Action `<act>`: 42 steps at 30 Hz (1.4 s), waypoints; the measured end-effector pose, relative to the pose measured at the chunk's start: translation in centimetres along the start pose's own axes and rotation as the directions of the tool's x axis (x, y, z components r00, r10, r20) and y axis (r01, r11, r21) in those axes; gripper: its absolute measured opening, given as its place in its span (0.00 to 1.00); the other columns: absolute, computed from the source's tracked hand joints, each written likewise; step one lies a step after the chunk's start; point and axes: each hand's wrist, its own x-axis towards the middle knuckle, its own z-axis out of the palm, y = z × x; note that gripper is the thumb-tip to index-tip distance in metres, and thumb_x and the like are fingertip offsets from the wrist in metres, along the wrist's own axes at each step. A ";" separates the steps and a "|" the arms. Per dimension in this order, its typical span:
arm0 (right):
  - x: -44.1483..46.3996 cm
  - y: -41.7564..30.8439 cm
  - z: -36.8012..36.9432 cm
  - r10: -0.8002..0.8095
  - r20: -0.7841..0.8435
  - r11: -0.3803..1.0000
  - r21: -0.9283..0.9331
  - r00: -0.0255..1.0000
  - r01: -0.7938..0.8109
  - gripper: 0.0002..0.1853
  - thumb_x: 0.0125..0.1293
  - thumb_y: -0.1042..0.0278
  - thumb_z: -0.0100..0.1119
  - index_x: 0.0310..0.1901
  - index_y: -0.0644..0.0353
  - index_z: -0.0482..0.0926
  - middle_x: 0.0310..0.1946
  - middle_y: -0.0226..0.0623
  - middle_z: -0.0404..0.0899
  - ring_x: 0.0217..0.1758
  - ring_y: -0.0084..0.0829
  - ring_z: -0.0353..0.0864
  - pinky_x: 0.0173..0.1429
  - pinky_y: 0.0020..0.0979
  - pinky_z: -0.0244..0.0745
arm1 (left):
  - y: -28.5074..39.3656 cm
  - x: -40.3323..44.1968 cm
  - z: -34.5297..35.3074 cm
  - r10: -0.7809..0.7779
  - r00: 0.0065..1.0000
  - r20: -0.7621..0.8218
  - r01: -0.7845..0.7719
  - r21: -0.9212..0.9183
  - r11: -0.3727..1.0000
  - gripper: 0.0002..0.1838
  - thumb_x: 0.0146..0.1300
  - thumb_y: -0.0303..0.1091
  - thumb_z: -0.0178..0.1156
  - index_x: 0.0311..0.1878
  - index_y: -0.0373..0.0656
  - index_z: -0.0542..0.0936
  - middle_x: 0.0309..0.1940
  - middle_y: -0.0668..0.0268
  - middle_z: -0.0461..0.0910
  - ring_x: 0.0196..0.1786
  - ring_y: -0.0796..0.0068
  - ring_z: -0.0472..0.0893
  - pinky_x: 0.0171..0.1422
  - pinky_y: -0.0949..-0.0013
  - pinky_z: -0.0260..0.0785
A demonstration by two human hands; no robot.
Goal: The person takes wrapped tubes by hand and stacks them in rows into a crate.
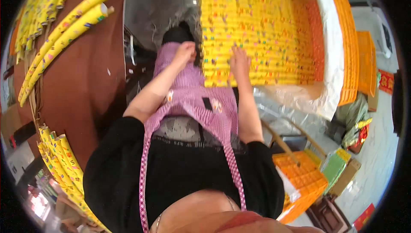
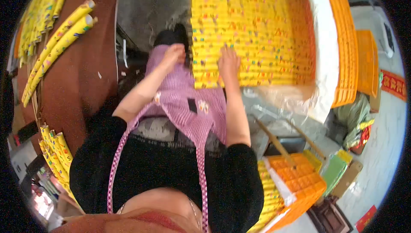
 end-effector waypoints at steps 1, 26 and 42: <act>-0.4 0.1 0.1 0.021 0.030 1.000 0.011 0.999 -0.021 0.14 0.55 0.71 0.49 0.44 0.56 0.75 0.44 0.39 0.74 0.51 0.39 0.70 0.49 0.42 0.60 | -0.7 0.3 -1.0 0.019 0.997 0.074 -0.015 -0.059 0.998 0.11 0.60 0.31 0.51 0.46 0.43 0.70 0.27 0.66 0.73 0.26 0.76 0.73 0.26 0.71 0.69; -3.1 -1.8 -1.6 0.142 -0.051 0.813 0.576 0.988 -0.087 0.10 0.58 0.71 0.51 0.40 0.61 0.78 0.32 0.47 0.79 0.38 0.46 0.75 0.44 0.39 0.68 | 24.5 8.2 3.9 0.331 0.943 0.031 -0.290 -0.412 0.864 0.46 0.54 0.66 0.49 0.66 0.42 0.52 0.66 0.61 0.55 0.67 0.63 0.53 0.67 0.53 0.43; -4.0 -1.2 -4.6 0.199 -0.015 0.743 0.655 0.980 -0.141 0.11 0.61 0.73 0.49 0.43 0.66 0.76 0.34 0.45 0.79 0.40 0.33 0.79 0.45 0.29 0.71 | 37.0 0.9 9.8 0.737 0.597 0.316 -0.389 -0.689 0.611 0.12 0.63 0.36 0.51 0.49 0.46 0.70 0.49 0.59 0.73 0.48 0.67 0.74 0.53 0.55 0.67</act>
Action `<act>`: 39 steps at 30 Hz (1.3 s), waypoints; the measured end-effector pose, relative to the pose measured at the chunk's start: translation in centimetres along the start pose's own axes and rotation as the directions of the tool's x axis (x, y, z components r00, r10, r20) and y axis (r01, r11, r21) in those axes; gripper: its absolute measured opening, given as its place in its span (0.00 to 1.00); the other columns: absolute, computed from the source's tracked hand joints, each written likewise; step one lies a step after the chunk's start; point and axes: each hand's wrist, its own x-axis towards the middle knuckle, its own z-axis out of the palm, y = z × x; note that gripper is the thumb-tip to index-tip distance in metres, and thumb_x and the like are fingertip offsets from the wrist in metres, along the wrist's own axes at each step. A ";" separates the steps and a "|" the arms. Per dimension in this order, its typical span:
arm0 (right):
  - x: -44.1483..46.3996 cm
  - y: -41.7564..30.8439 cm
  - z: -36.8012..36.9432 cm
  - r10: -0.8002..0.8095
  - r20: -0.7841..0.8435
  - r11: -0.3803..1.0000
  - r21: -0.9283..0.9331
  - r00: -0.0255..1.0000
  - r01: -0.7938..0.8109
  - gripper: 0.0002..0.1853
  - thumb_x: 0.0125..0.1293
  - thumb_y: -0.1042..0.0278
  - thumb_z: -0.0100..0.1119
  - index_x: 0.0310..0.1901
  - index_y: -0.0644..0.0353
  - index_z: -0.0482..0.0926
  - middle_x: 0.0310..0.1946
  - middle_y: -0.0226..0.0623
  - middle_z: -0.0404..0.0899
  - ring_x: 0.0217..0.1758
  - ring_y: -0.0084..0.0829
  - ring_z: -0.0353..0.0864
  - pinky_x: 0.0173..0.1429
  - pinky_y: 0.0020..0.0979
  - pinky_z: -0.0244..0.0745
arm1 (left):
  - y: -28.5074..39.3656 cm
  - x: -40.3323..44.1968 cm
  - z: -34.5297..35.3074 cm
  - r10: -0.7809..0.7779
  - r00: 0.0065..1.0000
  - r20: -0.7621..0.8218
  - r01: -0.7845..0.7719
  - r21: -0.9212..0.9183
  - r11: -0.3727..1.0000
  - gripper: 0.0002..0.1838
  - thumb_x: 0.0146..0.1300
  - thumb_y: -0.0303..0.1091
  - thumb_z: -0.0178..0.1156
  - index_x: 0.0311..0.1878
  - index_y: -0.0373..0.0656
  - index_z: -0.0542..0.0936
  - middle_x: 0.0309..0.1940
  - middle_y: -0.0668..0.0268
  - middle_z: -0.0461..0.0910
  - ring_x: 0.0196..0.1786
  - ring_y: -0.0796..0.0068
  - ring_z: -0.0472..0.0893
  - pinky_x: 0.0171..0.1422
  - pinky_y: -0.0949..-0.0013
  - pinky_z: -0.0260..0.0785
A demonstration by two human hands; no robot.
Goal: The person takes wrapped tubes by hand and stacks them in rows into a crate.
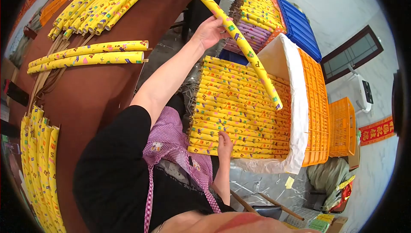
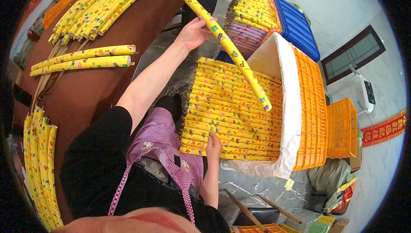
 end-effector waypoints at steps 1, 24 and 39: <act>0.4 -0.8 -0.2 0.002 0.012 0.999 0.036 1.000 -0.003 0.11 0.61 0.73 0.49 0.43 0.66 0.76 0.35 0.43 0.79 0.41 0.31 0.79 0.46 0.28 0.71 | -0.1 -0.4 0.1 -0.004 1.000 -0.006 0.004 0.010 1.000 0.12 0.63 0.34 0.51 0.49 0.45 0.69 0.48 0.59 0.74 0.48 0.68 0.74 0.52 0.54 0.67; 8.4 -8.5 0.6 0.386 0.323 -0.082 0.945 0.864 -0.316 0.25 0.65 0.52 0.45 0.55 0.64 0.65 0.51 0.44 0.70 0.49 0.37 0.73 0.52 0.38 0.70 | -10.5 -14.7 2.8 -0.012 0.945 -0.326 0.162 0.437 0.885 0.17 0.50 0.25 0.61 0.44 0.39 0.68 0.34 0.67 0.72 0.33 0.78 0.76 0.34 0.75 0.71; 8.4 -5.6 -1.3 0.495 0.269 -0.201 0.960 0.826 -0.192 0.17 0.62 0.50 0.52 0.38 0.58 0.73 0.30 0.31 0.72 0.35 0.27 0.74 0.41 0.36 0.73 | -5.5 -15.6 0.7 -0.059 0.970 -0.236 0.137 0.331 0.934 0.10 0.63 0.32 0.51 0.44 0.37 0.73 0.37 0.63 0.78 0.39 0.72 0.78 0.40 0.69 0.73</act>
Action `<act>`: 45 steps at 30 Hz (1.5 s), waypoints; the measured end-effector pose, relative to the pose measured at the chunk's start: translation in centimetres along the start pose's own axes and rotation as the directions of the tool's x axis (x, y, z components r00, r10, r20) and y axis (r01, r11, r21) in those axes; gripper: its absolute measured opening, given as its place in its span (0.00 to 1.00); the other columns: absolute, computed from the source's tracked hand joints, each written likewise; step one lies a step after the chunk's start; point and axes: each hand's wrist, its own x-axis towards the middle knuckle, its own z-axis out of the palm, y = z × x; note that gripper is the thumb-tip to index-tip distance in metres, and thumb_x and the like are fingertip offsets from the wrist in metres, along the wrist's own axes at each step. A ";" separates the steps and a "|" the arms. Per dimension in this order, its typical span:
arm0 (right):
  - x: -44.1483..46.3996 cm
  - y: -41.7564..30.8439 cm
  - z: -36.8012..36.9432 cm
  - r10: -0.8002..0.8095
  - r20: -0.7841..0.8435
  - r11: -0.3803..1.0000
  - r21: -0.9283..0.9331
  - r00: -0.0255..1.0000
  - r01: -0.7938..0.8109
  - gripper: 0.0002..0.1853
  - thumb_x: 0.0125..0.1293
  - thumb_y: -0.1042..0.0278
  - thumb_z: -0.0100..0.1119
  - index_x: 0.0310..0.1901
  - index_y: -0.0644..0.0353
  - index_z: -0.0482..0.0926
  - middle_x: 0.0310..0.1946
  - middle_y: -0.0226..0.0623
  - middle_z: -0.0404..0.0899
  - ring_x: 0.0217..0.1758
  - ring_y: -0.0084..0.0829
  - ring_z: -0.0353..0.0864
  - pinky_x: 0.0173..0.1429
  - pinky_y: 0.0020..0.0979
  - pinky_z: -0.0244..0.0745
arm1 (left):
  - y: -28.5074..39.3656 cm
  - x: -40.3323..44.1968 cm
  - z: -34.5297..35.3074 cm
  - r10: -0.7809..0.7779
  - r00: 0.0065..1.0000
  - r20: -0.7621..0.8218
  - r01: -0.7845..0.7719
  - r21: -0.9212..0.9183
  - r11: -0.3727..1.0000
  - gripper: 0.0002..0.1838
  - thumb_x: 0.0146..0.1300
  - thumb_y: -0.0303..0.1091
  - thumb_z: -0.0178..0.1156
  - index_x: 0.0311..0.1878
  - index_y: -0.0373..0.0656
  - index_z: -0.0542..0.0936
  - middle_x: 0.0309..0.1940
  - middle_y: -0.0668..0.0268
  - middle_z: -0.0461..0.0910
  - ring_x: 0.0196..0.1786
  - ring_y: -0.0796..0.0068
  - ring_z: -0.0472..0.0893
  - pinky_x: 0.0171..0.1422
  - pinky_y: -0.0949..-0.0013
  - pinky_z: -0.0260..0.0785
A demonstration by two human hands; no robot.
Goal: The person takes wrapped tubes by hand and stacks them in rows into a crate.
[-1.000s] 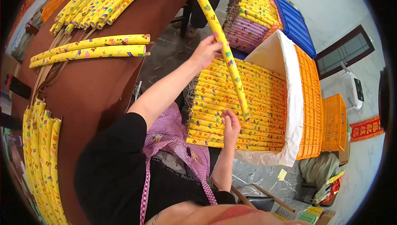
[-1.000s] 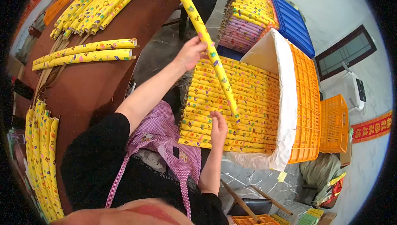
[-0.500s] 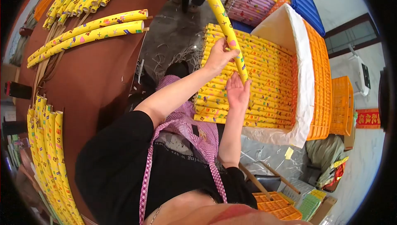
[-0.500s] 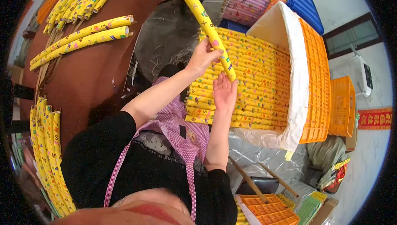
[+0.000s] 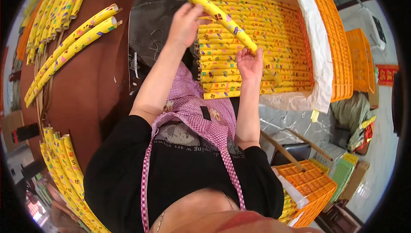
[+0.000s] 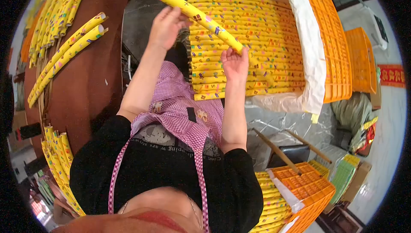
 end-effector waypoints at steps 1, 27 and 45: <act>-0.3 -0.1 0.2 -0.011 -0.015 1.000 0.010 1.000 0.011 0.17 0.62 0.50 0.52 0.38 0.58 0.73 0.30 0.31 0.72 0.35 0.27 0.74 0.41 0.36 0.73 | 0.2 0.1 -0.2 0.017 1.000 -0.002 -0.017 -0.021 1.000 0.10 0.62 0.31 0.52 0.44 0.37 0.72 0.37 0.62 0.78 0.39 0.71 0.78 0.40 0.67 0.73; -1.2 -1.2 -1.6 -0.415 0.115 0.895 -0.125 0.903 0.427 0.12 0.57 0.60 0.57 0.41 0.55 0.73 0.41 0.33 0.74 0.48 0.33 0.71 0.48 0.42 0.69 | -3.1 -1.3 -3.1 -0.177 0.953 -0.245 0.181 -0.008 0.983 0.11 0.60 0.34 0.54 0.40 0.35 0.72 0.30 0.59 0.76 0.28 0.68 0.76 0.32 0.59 0.75; -0.9 -11.7 -7.2 -0.676 -0.201 0.731 -0.055 0.709 0.681 0.17 0.64 0.56 0.45 0.49 0.58 0.70 0.48 0.37 0.72 0.51 0.34 0.70 0.56 0.44 0.65 | -3.6 -1.3 -4.9 -0.223 0.937 -0.270 0.227 -0.016 0.974 0.11 0.60 0.35 0.54 0.40 0.36 0.73 0.29 0.61 0.75 0.29 0.70 0.75 0.34 0.60 0.74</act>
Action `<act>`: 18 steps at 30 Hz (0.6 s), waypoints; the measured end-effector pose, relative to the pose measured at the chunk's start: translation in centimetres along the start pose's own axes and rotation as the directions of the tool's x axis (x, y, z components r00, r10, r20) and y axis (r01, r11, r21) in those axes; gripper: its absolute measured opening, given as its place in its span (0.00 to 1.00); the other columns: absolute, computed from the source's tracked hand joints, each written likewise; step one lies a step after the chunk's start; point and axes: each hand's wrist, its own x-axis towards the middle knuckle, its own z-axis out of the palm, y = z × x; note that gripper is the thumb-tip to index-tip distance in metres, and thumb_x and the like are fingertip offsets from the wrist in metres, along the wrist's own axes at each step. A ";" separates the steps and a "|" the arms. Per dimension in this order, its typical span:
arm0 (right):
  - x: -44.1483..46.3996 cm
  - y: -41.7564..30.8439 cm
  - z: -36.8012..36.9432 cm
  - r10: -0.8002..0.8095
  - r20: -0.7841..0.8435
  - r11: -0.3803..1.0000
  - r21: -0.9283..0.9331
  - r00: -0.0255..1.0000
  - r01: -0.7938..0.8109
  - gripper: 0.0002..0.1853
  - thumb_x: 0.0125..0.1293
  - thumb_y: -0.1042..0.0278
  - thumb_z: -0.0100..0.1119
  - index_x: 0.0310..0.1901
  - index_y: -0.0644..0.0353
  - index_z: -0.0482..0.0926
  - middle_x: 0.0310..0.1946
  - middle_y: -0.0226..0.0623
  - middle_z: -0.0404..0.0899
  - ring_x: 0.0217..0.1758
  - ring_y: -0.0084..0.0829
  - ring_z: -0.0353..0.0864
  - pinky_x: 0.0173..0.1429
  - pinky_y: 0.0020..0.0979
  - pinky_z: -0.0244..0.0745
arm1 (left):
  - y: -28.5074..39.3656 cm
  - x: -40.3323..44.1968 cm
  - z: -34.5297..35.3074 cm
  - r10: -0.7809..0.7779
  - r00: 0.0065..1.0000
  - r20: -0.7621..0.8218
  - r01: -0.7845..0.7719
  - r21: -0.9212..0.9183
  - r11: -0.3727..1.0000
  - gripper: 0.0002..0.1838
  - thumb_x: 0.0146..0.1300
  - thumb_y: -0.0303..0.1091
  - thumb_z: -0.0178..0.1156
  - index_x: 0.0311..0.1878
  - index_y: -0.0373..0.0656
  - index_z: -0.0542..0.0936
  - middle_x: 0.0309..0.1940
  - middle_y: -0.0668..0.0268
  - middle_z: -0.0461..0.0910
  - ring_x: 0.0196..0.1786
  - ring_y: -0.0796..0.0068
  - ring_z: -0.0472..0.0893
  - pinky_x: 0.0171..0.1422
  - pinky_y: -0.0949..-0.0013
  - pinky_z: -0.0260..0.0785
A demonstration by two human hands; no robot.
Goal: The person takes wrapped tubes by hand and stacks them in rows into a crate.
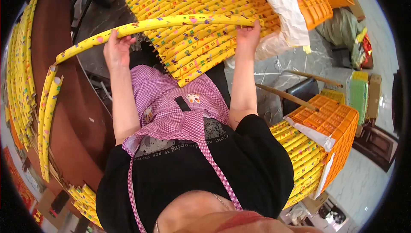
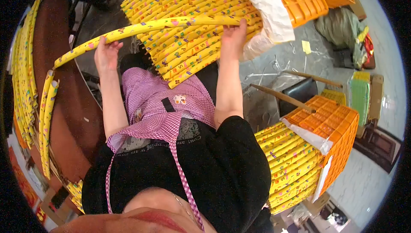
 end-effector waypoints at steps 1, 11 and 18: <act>0.4 0.0 -0.5 -0.001 0.067 1.000 0.006 0.998 0.000 0.19 0.64 0.55 0.45 0.50 0.58 0.69 0.49 0.37 0.72 0.52 0.35 0.70 0.57 0.44 0.64 | -0.1 0.1 -0.1 -0.007 1.000 0.016 0.007 0.000 1.000 0.10 0.60 0.34 0.54 0.39 0.36 0.73 0.28 0.61 0.75 0.28 0.71 0.75 0.33 0.60 0.74; -7.7 8.0 1.8 0.457 0.150 0.883 -0.197 0.877 -0.427 0.22 0.63 0.47 0.47 0.49 0.57 0.70 0.50 0.36 0.71 0.54 0.32 0.68 0.58 0.40 0.61 | -3.4 -1.4 2.9 0.013 1.000 -0.014 -0.013 -0.030 0.999 0.10 0.59 0.31 0.53 0.39 0.34 0.71 0.30 0.59 0.77 0.26 0.72 0.77 0.28 0.69 0.74; -7.7 9.4 2.9 0.463 0.113 0.868 -0.257 0.879 -0.425 0.20 0.64 0.52 0.47 0.50 0.59 0.69 0.49 0.37 0.70 0.53 0.35 0.68 0.59 0.41 0.60 | -2.7 -2.5 2.6 -0.065 0.998 0.016 0.066 -0.074 0.995 0.11 0.60 0.35 0.53 0.38 0.35 0.72 0.29 0.61 0.76 0.26 0.75 0.76 0.29 0.69 0.74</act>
